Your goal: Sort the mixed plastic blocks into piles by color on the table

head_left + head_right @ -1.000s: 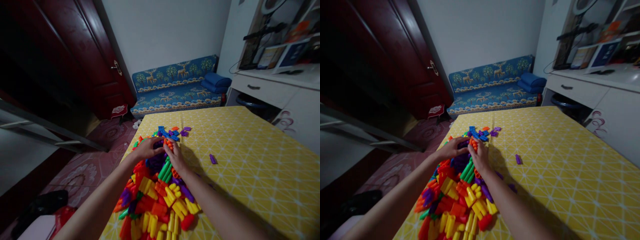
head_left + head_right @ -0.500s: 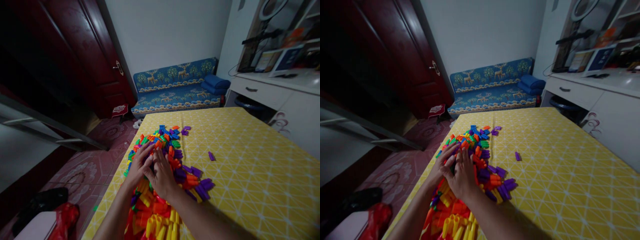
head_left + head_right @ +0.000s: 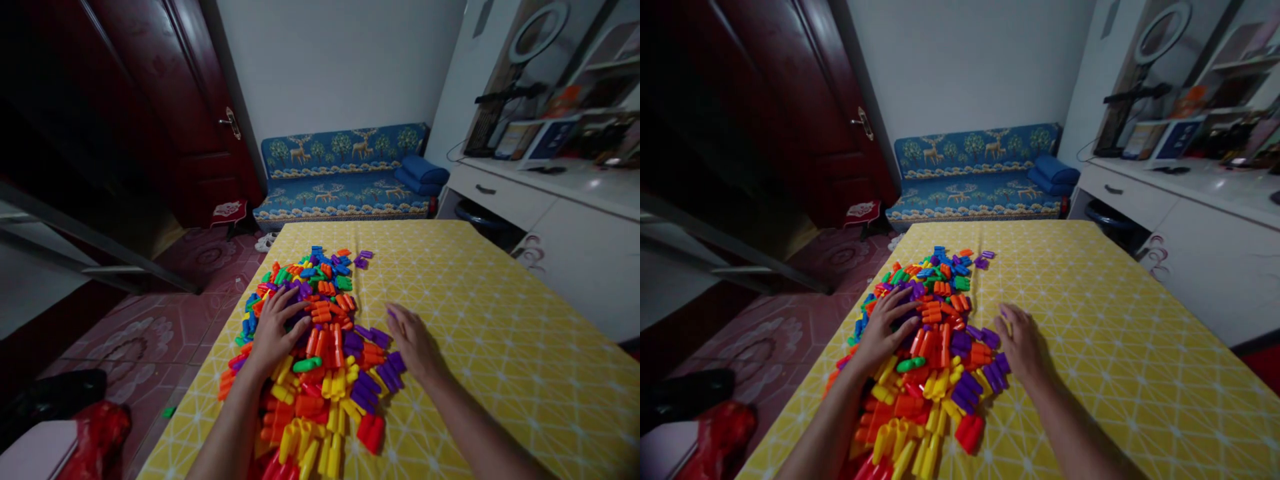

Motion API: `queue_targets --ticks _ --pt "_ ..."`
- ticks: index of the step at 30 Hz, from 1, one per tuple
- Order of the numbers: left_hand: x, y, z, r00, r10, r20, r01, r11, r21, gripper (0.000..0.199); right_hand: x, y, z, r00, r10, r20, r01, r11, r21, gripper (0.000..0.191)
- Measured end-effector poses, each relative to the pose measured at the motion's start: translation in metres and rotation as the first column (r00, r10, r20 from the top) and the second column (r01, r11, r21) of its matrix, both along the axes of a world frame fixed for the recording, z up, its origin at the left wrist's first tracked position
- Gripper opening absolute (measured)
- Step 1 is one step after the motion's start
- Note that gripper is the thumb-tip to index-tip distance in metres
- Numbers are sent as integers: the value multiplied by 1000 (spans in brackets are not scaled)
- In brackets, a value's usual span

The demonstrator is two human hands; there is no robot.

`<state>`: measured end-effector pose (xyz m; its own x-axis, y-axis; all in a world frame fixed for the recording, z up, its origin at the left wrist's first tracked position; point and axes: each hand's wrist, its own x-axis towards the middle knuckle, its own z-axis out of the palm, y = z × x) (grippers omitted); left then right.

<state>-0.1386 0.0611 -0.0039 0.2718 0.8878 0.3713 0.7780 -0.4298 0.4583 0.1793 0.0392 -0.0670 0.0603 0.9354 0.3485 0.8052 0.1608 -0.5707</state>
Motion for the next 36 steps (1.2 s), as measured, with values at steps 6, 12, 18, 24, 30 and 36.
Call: queue_targets --ticks 6,12,18,24,30,36 --pt "-4 -3 1 998 -37 56 39 999 -25 39 -113 -34 6 992 117 -46 -111 988 110 63" --pt "-11 -7 2 973 -21 229 30 999 -36 42 -145 -22 2 979 194 -62 -192 981 29 74" --pt "-14 -7 -2 975 41 218 -39 999 -15 43 -103 5 45 850 526 29 -523 849 -69 64" --pt "-10 -9 -5 987 43 153 -40 999 -19 40 -42 109 45 969 239 -58 -228 961 157 49" --pt "-8 -11 -3 987 55 149 -50 998 -40 38 -25 207 16 990 -135 -26 134 989 -60 57" --pt "-6 -12 0 989 66 134 -61 997 -38 36 -83 218 17 989 65 -132 -88 981 -174 62"
